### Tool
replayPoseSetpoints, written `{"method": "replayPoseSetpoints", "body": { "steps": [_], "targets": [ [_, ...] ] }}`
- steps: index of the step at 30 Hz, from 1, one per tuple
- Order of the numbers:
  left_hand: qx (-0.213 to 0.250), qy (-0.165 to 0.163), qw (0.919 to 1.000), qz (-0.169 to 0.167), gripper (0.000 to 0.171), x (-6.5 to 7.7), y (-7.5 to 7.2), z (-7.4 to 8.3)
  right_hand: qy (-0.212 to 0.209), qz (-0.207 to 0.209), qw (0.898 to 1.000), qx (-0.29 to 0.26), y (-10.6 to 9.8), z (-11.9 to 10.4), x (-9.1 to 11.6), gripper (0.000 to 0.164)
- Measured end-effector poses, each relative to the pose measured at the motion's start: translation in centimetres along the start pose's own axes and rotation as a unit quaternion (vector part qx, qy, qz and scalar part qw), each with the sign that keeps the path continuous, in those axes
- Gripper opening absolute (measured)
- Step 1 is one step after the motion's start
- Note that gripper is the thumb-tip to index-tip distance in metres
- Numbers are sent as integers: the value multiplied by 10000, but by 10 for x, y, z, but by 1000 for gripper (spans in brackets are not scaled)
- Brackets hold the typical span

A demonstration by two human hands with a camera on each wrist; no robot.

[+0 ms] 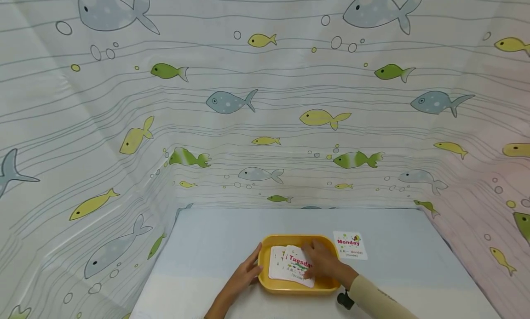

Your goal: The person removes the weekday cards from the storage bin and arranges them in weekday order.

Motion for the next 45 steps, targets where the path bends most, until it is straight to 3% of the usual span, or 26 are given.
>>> {"method": "replayPoseSetpoints", "body": {
  "steps": [11,17,31,36,40,45],
  "targets": [
    [9,-77,10000,-21,68,-2,-1,-1,-122,120,9990,-404,1,7,-3,70],
    [-60,-208,9998,24,68,4,1,-6,-500,241,9982,-247,8,6,-1,71],
    [-30,-291,9996,47,69,-1,0,-9,-704,154,9973,108,8,4,-3,68],
    [196,-170,9996,-97,70,-2,1,-6,-403,94,9991,-30,5,7,-4,69],
    [461,-45,9987,-229,71,-2,2,-6,-480,165,9987,-96,6,5,-3,70],
    [1363,41,9888,-600,72,2,6,-10,-492,106,9987,-108,10,6,-1,72]
  ]
}}
Point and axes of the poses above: each hand's wrist, its own x-axis away from the middle knuckle, its own y-axis out of the palm, z = x × y, the point moved 7 cm from there along -x, towards the middle knuckle, and after that the axes turned 6 degrees about -x, right-handed, at the moved point
